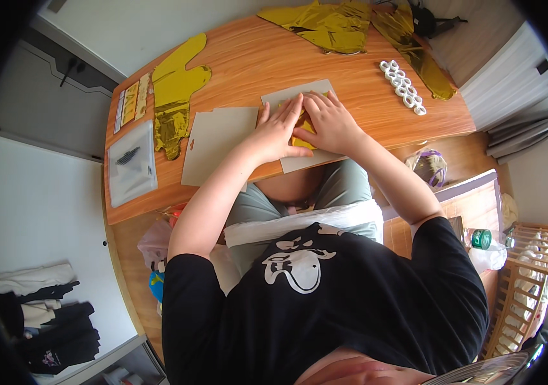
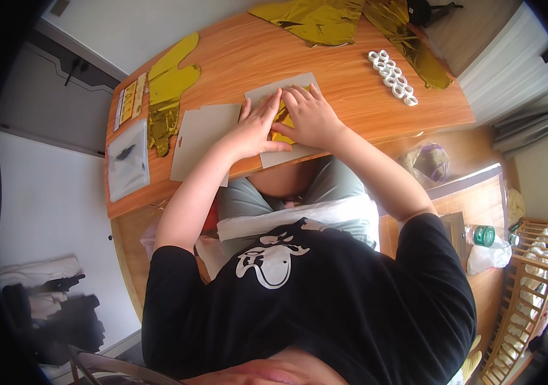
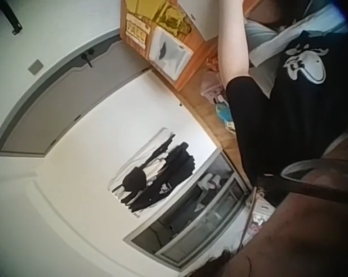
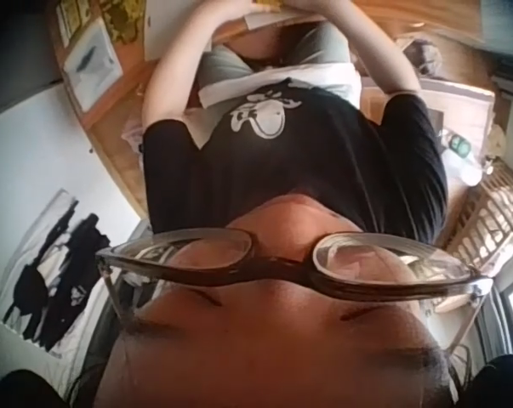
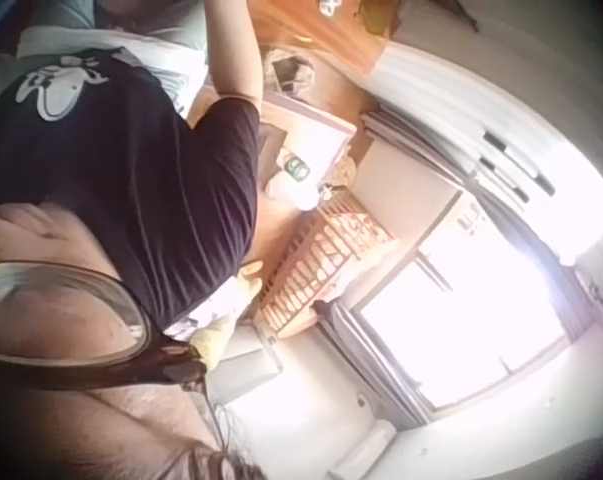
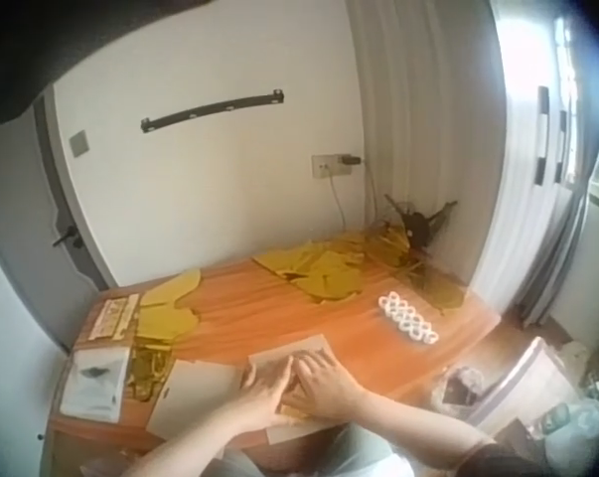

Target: Folding gold foil sheets and placing them into plastic packaging sleeves with cardboard backings.

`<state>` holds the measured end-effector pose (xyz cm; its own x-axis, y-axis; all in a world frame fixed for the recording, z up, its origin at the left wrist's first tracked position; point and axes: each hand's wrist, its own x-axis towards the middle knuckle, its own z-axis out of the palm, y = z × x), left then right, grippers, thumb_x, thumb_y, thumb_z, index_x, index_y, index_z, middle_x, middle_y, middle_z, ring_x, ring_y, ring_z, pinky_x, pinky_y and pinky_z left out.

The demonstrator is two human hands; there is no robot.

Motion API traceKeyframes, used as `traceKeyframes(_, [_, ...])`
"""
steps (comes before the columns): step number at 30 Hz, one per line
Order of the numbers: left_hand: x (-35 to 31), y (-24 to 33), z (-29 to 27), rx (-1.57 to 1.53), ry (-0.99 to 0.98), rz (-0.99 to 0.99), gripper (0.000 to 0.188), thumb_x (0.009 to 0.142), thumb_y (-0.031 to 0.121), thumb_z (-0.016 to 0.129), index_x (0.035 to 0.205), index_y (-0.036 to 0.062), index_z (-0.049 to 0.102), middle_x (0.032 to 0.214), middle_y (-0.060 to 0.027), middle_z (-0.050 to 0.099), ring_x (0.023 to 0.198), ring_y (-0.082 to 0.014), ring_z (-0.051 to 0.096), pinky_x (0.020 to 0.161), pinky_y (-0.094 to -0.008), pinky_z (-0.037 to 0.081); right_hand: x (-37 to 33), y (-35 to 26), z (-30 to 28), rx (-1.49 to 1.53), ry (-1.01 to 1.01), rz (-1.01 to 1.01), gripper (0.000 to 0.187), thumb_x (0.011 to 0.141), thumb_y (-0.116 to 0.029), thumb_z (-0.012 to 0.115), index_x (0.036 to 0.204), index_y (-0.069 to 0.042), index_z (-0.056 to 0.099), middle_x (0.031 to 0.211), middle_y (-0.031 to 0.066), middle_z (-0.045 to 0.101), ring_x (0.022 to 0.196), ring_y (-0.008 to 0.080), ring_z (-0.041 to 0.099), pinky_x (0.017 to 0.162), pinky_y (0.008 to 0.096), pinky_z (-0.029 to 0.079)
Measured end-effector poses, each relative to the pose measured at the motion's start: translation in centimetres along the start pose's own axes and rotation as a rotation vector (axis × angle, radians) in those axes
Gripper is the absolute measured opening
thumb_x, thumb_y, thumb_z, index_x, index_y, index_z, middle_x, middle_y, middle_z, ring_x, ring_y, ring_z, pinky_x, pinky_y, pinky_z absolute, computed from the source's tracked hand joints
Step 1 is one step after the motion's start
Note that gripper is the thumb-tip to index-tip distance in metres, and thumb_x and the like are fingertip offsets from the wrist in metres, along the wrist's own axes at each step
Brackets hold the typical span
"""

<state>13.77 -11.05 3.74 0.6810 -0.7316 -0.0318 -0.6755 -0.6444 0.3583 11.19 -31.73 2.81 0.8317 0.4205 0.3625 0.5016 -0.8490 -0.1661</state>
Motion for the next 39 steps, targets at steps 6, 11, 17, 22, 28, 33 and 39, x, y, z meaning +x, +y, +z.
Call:
traceKeyframes(6, [-0.2, 0.0, -0.2, -0.025, 0.020, -0.005, 0.141, 0.074, 0.060, 0.085, 0.163, 0.0055, -0.011, 0.167, -0.0268, 0.019, 0.158, -0.0345, 0.017, 0.125, -0.0599, 0.000, -0.2, -0.4, -0.2, -0.017, -0.133, 0.031, 0.093, 0.090, -0.068, 0.060, 0.157, -0.009, 0.036, 0.162, 0.0173, 0.037, 0.153, 0.0367, 0.030, 0.124, 0.0572, 0.020])
traceKeyframes(11, [-0.3, -0.6, -0.2, -0.204, 0.110, 0.007, 0.148, 0.072, 0.062, 0.085, 0.161, 0.0092, -0.020, 0.168, -0.0269, 0.015, 0.158, -0.0363, 0.016, 0.124, -0.0627, 0.000, -0.1, -0.5, -0.1, -0.021, -0.125, 0.028, 0.093, 0.088, -0.072, 0.058, 0.159, -0.017, 0.035, 0.164, 0.0162, 0.035, 0.153, 0.0370, 0.029, 0.124, 0.0580, 0.020])
traceKeyframes(17, [-5.1, -1.4, -2.7, 0.243, 0.181, -0.279, 0.138, 0.069, 0.075, 0.078, 0.165, 0.0084, 0.006, 0.167, -0.0309, 0.016, 0.156, -0.0425, 0.017, 0.120, -0.0714, 0.002, 0.1, -1.1, -0.3, -0.064, -0.121, 0.011, 0.093, 0.085, -0.079, 0.056, 0.157, -0.022, 0.042, 0.164, 0.0166, 0.035, 0.152, 0.0382, 0.030, 0.123, 0.0591, 0.020])
traceKeyframes(22, [-11.8, 2.9, -1.7, 0.245, 0.143, -0.500, 0.118, 0.079, 0.067, 0.074, 0.164, 0.0086, 0.018, 0.167, -0.0287, 0.018, 0.156, -0.0428, 0.018, 0.121, -0.0691, 0.006, -0.2, -0.8, -0.4, -0.096, -0.133, 0.019, 0.097, 0.085, -0.085, 0.048, 0.156, -0.019, 0.042, 0.162, 0.0187, 0.037, 0.152, 0.0392, 0.030, 0.123, 0.0584, 0.021])
traceKeyframes(28, [-16.5, 3.4, 0.9, 0.159, 0.167, -0.337, 0.083, 0.092, 0.028, 0.072, 0.160, 0.0071, 0.029, 0.164, -0.0221, 0.030, 0.152, -0.0425, 0.028, 0.121, -0.0579, 0.029, 0.0, -1.2, -0.9, -0.057, -0.146, 0.033, 0.095, 0.083, -0.080, 0.058, 0.156, -0.020, 0.043, 0.163, 0.0182, 0.036, 0.152, 0.0393, 0.030, 0.123, 0.0582, 0.020])
traceKeyframes(33, [-18.3, 3.4, 1.0, 0.129, 0.263, -0.283, 0.053, 0.098, 0.012, 0.061, 0.149, 0.0051, 0.049, 0.152, -0.0188, 0.049, 0.144, -0.0373, 0.043, 0.116, -0.0530, 0.038, 0.1, -1.3, -1.2, -0.055, -0.136, 0.028, 0.096, 0.083, -0.079, 0.059, 0.156, -0.018, 0.044, 0.162, 0.0190, 0.036, 0.152, 0.0401, 0.029, 0.123, 0.0588, 0.020])
traceKeyframes(39, [-19.1, 3.1, 0.2, 0.125, 0.584, -0.216, 0.036, 0.093, 0.000, 0.062, 0.128, 0.0019, 0.067, 0.129, -0.0169, 0.069, 0.124, -0.0315, 0.065, 0.106, -0.0474, 0.051, 0.2, -1.2, -0.8, -0.066, -0.136, 0.021, 0.095, 0.083, -0.077, 0.061, 0.156, -0.018, 0.043, 0.163, 0.0191, 0.035, 0.152, 0.0398, 0.029, 0.124, 0.0582, 0.020])
